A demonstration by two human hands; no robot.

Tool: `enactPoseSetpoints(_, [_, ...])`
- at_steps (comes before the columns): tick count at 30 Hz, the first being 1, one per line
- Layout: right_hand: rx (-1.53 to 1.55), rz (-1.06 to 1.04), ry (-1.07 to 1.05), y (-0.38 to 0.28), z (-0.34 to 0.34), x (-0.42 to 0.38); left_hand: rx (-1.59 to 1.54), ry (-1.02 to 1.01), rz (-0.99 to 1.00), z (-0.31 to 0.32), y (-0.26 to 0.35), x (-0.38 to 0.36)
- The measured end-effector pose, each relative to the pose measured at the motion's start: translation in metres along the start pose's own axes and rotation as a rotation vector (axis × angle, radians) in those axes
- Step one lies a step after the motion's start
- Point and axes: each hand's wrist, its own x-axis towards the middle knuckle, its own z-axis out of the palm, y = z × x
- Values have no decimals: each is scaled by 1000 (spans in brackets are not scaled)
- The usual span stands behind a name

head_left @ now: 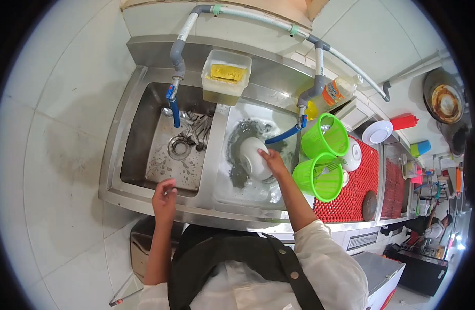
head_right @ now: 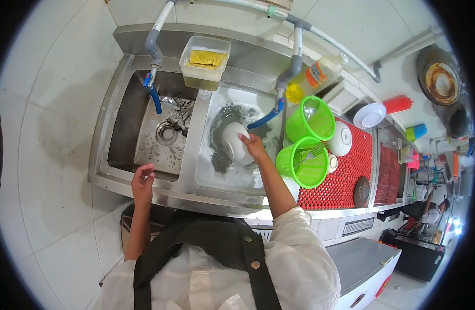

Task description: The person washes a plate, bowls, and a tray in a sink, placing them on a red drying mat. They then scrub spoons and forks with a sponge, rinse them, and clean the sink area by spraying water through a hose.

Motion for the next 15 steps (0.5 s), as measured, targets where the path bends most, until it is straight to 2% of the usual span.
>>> enactPoseSetpoints(2, [453, -7, 11, -20, 3, -26, -2, -32, 41, 14, 10, 4])
enactPoseSetpoints(3, [453, -11, 12, -26, 1, -38, -27, -89, 18, 26, 21, 5])
enactPoseSetpoints(6, [712, -96, -176, -44, -12, -70, -79, -266, 21, 70, 39, 12])
enactPoseSetpoints(8, [795, -123, -141, -85, -29, -107, -6, -352, -72, 105, 63, 17])
enactPoseSetpoints(10, [882, -171, -85, -116, -52, -136, -173, -472, -111, 142, 80, 23])
enactPoseSetpoints(12, [1134, -230, -205, -131, -86, -157, -203, -566, -11, 183, 119, 26])
enactPoseSetpoints(14, [1195, -320, -184, -136, -124, -173, -240, -688, 96, 233, 159, 27])
enactPoseSetpoints(15, [1252, -378, -200, -135, -145, -180, -204, -671, 135, 260, 175, 26])
